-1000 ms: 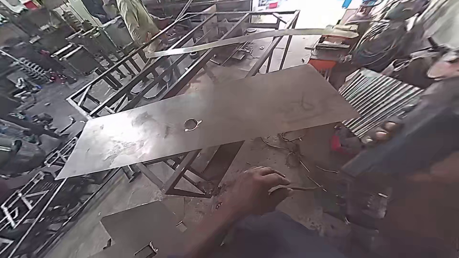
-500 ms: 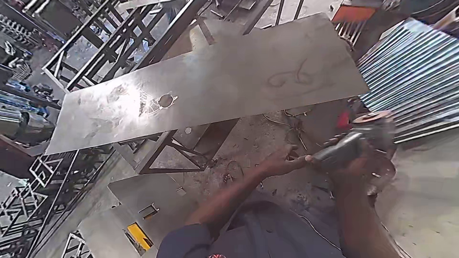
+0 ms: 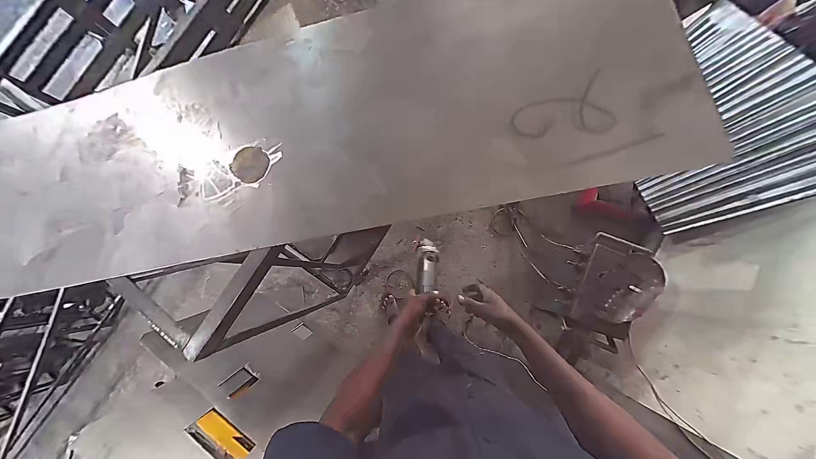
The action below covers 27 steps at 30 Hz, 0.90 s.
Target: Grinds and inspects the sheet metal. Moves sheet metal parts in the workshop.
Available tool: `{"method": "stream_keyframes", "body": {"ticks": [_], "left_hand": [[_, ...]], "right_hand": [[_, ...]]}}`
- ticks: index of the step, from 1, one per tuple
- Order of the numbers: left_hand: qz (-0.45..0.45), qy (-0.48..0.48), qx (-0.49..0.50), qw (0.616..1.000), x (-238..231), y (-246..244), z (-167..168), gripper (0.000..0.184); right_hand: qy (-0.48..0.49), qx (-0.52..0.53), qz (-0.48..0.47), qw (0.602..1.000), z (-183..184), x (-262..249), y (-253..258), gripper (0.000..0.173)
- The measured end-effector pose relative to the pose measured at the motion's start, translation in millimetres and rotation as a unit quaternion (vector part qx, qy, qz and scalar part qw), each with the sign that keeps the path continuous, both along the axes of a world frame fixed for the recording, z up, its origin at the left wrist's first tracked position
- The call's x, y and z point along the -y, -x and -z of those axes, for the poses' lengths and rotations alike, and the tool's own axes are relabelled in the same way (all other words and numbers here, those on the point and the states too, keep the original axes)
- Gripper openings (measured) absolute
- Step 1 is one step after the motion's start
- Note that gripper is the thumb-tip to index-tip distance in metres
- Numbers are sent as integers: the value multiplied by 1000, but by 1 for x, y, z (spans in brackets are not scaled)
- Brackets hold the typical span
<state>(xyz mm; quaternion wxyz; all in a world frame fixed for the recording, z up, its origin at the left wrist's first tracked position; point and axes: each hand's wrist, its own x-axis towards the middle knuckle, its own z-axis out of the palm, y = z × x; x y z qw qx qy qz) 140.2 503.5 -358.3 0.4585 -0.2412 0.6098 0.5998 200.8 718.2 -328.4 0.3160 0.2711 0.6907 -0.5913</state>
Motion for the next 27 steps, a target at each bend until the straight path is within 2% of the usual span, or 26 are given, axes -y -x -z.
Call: {"method": "stream_keyframes", "body": {"ticks": [3,5,8,12,15,17,20,21,24,27], "left_hand": [[36,143,-26,989,45,34,81,61],[39,214,-53,975,69,59,121,68],[58,332,-73,939,90,95,144,71],[65,440,-128,887,103,112,167,63],[122,379,-104,911,111,119,126,59],[189,291,-59,936,118,121,102,51],[135,336,-90,928,123,108,155,48],[146,338,-77,927,127,111,156,50],[206,331,-80,917,141,92,141,62],[283,265,-91,917,161,53,105,60]], "right_hand": [[-13,16,-21,1000,-2,-12,-34,46],[-44,42,-15,998,4,-26,-64,44],[-122,97,-18,988,9,-40,-106,43],[-141,148,-2,979,6,-41,-129,39],[-152,155,-16,976,4,-36,-120,39],[-160,130,-35,978,2,-33,-107,41],[-137,95,-45,985,-9,-23,-79,42],[-121,79,-43,989,-17,-18,-66,42],[-60,17,-23,998,-43,-3,-31,42],[48,-60,53,996,-83,17,13,50]]}}
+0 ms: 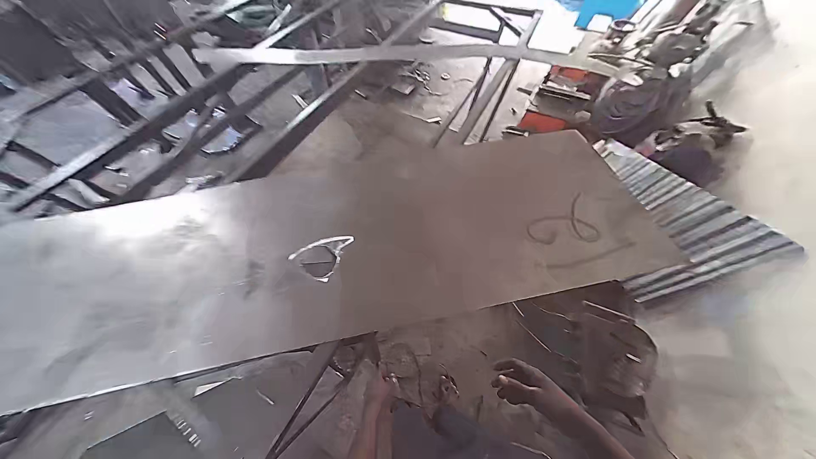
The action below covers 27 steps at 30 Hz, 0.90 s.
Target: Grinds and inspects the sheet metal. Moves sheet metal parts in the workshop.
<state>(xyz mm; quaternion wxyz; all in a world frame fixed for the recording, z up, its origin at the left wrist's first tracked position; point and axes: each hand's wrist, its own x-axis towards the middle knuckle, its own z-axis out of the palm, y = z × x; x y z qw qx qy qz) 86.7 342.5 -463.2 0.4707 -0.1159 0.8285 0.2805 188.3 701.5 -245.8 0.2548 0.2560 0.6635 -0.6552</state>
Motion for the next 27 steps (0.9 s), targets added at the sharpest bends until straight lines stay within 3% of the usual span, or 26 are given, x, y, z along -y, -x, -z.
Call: {"method": "stream_keyframes", "body": {"ticks": [4,7,9,13,15,18,21,24,25,27], "left_hand": [[86,-53,5,995,22,-63,-71,57],[122,-64,-4,990,27,-95,-153,55],[116,-62,-35,991,28,-109,-209,53],[73,-81,-205,973,30,-122,-300,45],[55,-81,-359,928,35,-129,-329,36],[39,-22,-621,783,49,-118,-379,24],[79,81,-739,664,77,-69,-429,34],[170,205,-691,672,107,-1,-453,74],[194,220,-683,670,114,22,-453,74],[235,207,-707,634,124,51,-444,48]], "right_hand": [[123,-116,52,984,-43,15,39,82],[153,-189,43,969,-76,25,66,105],[187,-221,59,955,-92,30,81,103],[177,-254,144,940,-122,40,108,63],[142,-254,219,931,-130,44,120,48],[109,-220,298,922,-157,53,124,26],[111,-192,305,926,-198,56,111,27],[117,-221,314,916,-226,61,96,22],[124,-229,322,910,-235,62,93,21],[118,-237,337,903,-250,66,85,20]]}}
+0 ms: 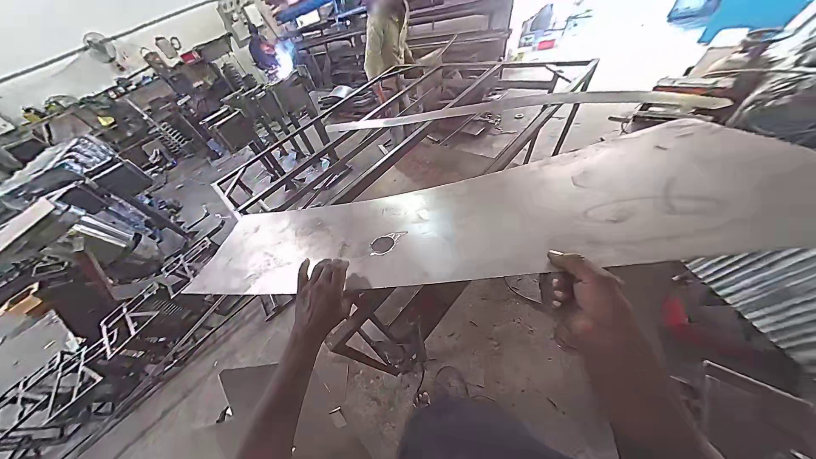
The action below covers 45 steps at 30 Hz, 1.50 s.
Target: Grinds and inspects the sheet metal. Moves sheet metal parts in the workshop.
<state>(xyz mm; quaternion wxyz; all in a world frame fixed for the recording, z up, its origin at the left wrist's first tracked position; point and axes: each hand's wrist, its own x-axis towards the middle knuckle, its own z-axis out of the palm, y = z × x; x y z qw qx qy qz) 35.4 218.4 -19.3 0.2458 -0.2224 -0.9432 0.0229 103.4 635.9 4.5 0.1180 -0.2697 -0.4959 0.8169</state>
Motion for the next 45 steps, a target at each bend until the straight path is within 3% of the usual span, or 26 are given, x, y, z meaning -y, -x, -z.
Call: {"method": "stream_keyframes", "body": {"ticks": [2,4,8,12,16,18,21,24,26,29,32,33,34,37,40,45], "left_hand": [[70,7,-92,993,8,10,12,24],[106,-12,-195,975,12,15,8,20],[92,-79,-299,946,4,33,-59,21],[141,-96,-270,948,-9,60,-127,24],[151,-80,-257,951,-23,83,-154,31],[137,-75,-252,955,-24,92,-162,33],[157,-94,-241,953,-20,103,-166,32],[172,-103,-228,953,-12,96,-158,31],[176,-105,-230,951,-5,78,-147,30],[189,-94,-253,944,6,40,-122,36],[210,-62,-266,939,14,3,-85,28],[215,-48,-259,940,17,-8,-72,24],[213,-28,-250,944,19,-17,-60,21],[203,40,-227,952,30,-30,-28,20],[193,76,-218,954,38,-21,-9,22],[139,83,-150,975,48,19,-3,30]], "right_hand": [[-19,-15,24,999,-10,2,-6,23],[-62,-56,38,996,-23,4,-17,28],[-136,-144,69,978,-60,0,-35,20],[-236,-221,80,943,-87,-12,-28,29],[-226,-235,107,939,-95,-8,-13,35],[-261,-217,54,939,-78,-3,-18,42],[-303,-169,-9,938,-39,-5,-23,43],[-249,-98,39,963,-10,-11,-27,53],[-144,-144,48,978,3,-20,-44,73],[-20,-267,48,962,11,-30,-82,122],[33,-356,89,930,14,-39,-110,135],[16,-358,116,926,17,-41,-116,127],[-15,-339,147,929,19,-40,-120,108],[-73,-232,259,935,11,-20,-106,28],[-61,-172,307,934,15,-15,-76,20],[23,-181,200,963,40,-9,-8,14]]}}
